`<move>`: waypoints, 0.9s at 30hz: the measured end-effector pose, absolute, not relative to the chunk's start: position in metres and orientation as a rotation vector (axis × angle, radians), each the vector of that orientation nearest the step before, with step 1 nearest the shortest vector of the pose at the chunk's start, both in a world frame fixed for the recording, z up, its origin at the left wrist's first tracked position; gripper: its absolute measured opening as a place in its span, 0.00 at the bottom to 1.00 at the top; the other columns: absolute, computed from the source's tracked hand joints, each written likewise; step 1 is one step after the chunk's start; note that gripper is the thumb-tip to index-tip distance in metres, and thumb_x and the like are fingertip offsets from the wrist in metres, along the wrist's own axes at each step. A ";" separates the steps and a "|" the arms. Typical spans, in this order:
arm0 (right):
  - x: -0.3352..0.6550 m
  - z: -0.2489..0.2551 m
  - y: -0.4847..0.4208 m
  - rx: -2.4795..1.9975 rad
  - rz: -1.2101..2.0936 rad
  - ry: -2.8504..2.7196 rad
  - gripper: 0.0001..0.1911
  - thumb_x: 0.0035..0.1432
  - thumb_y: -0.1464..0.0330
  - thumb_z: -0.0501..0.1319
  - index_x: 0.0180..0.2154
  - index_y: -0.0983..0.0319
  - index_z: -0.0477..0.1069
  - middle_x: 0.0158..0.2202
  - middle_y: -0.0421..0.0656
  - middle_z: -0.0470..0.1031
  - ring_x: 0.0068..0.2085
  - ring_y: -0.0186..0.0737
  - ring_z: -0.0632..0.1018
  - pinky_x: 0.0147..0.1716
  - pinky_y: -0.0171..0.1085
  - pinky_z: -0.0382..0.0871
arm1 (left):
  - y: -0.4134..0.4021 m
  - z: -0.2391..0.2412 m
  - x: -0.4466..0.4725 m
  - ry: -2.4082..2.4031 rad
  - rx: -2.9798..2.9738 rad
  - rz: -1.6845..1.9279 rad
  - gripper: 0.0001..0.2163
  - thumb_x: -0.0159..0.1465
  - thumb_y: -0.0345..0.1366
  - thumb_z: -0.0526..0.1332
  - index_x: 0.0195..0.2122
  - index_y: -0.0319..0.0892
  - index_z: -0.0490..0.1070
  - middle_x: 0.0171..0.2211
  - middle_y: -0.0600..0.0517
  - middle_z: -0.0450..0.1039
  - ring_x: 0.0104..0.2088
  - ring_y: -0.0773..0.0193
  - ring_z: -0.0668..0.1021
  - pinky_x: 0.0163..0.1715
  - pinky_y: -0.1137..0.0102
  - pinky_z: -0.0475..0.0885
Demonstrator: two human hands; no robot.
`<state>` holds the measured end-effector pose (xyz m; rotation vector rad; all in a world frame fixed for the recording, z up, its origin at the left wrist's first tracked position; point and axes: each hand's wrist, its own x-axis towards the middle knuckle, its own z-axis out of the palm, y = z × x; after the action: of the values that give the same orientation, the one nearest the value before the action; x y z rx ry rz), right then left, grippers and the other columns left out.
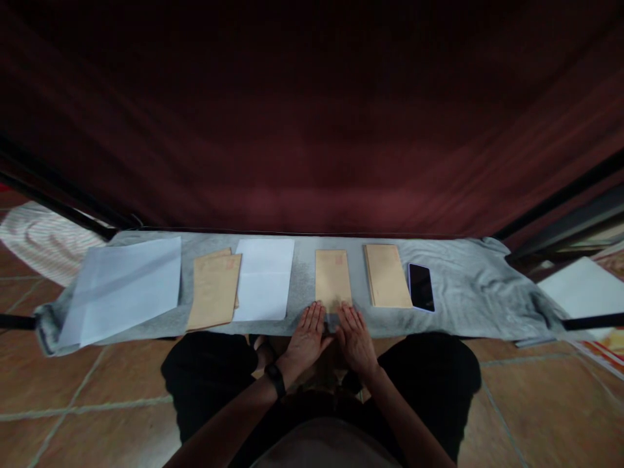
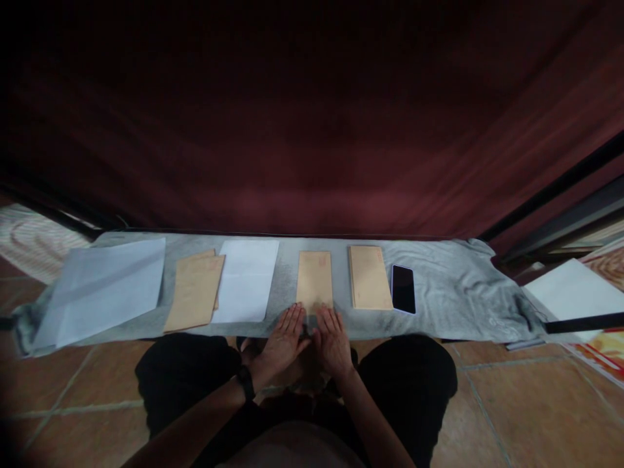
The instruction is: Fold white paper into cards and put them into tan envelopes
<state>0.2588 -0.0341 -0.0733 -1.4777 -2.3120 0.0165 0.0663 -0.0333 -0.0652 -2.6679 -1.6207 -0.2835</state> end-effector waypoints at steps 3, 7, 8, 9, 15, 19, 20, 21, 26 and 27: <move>0.248 -0.074 -0.036 -1.406 0.047 -2.381 0.28 0.73 0.65 0.46 0.70 0.63 0.50 0.69 0.49 0.59 0.70 0.45 0.59 0.67 0.51 0.54 | -0.033 -0.062 0.068 -1.614 -2.710 -0.204 0.33 0.70 0.44 0.55 0.71 0.33 0.47 0.71 0.35 0.48 0.71 0.48 0.52 0.69 0.51 0.53; 0.253 -0.075 -0.038 -1.488 0.019 -2.359 0.27 0.73 0.65 0.46 0.69 0.64 0.53 0.69 0.50 0.59 0.69 0.48 0.59 0.67 0.52 0.51 | -0.032 -0.057 0.066 -1.610 -2.750 -0.154 0.34 0.70 0.48 0.57 0.71 0.37 0.49 0.72 0.36 0.46 0.71 0.48 0.51 0.69 0.51 0.51; 0.257 -0.076 -0.039 -1.499 0.014 -2.355 0.27 0.73 0.65 0.46 0.69 0.64 0.54 0.69 0.50 0.59 0.69 0.48 0.60 0.67 0.52 0.51 | -0.031 -0.057 0.065 -1.608 -2.750 -0.152 0.34 0.69 0.49 0.57 0.71 0.36 0.49 0.72 0.35 0.46 0.72 0.47 0.50 0.69 0.52 0.51; 0.261 -0.075 -0.039 -1.506 0.009 -2.354 0.26 0.73 0.65 0.46 0.69 0.65 0.54 0.69 0.50 0.59 0.69 0.48 0.60 0.67 0.52 0.51 | -0.031 -0.056 0.064 -1.604 -2.749 -0.146 0.35 0.69 0.49 0.57 0.70 0.36 0.50 0.72 0.35 0.45 0.72 0.47 0.50 0.69 0.52 0.51; 0.268 -0.071 -0.035 -1.534 -0.002 -2.345 0.25 0.72 0.67 0.47 0.66 0.68 0.59 0.66 0.53 0.64 0.67 0.48 0.63 0.67 0.52 0.52 | -0.031 -0.055 0.063 -1.559 -2.732 -0.084 0.36 0.69 0.53 0.56 0.69 0.31 0.52 0.70 0.30 0.47 0.71 0.44 0.52 0.68 0.52 0.53; 0.260 -0.070 -0.034 -1.523 0.003 -2.330 0.24 0.71 0.69 0.49 0.65 0.69 0.61 0.67 0.56 0.63 0.67 0.50 0.63 0.65 0.51 0.56 | -0.029 -0.054 0.067 -1.580 -2.725 -0.079 0.33 0.70 0.51 0.55 0.68 0.29 0.55 0.69 0.29 0.51 0.70 0.43 0.56 0.67 0.51 0.54; 0.258 -0.070 -0.034 -1.513 0.001 -2.331 0.24 0.71 0.69 0.49 0.65 0.68 0.61 0.67 0.56 0.62 0.67 0.51 0.63 0.65 0.52 0.57 | -0.029 -0.053 0.068 -1.586 -2.729 -0.091 0.32 0.71 0.50 0.55 0.67 0.29 0.56 0.68 0.29 0.52 0.70 0.43 0.57 0.67 0.51 0.54; 0.257 -0.071 -0.035 -1.503 -0.003 -2.334 0.24 0.71 0.69 0.50 0.65 0.67 0.61 0.68 0.56 0.60 0.68 0.51 0.62 0.64 0.52 0.57 | -0.028 -0.052 0.069 -1.593 -2.734 -0.108 0.31 0.71 0.49 0.55 0.67 0.30 0.57 0.68 0.29 0.53 0.69 0.43 0.58 0.67 0.51 0.55; 0.256 -0.074 -0.036 -1.494 -0.004 -2.316 0.24 0.71 0.69 0.49 0.66 0.65 0.60 0.69 0.55 0.58 0.68 0.52 0.60 0.64 0.53 0.57 | -0.025 -0.048 0.074 -1.761 -2.775 -0.295 0.22 0.72 0.39 0.54 0.64 0.33 0.62 0.68 0.35 0.56 0.69 0.45 0.60 0.65 0.52 0.59; 0.256 -0.074 -0.036 -1.502 -0.003 -2.311 0.25 0.70 0.70 0.49 0.66 0.65 0.60 0.69 0.55 0.58 0.68 0.51 0.60 0.64 0.53 0.57 | -0.024 -0.046 0.076 -1.848 -2.772 -0.374 0.21 0.71 0.36 0.53 0.63 0.34 0.63 0.69 0.36 0.56 0.68 0.46 0.61 0.65 0.53 0.60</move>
<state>0.2557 -0.0363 -0.0736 -1.5020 -2.3105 -0.0034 0.0762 -0.0235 -0.0464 -2.7720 -1.8480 -0.3742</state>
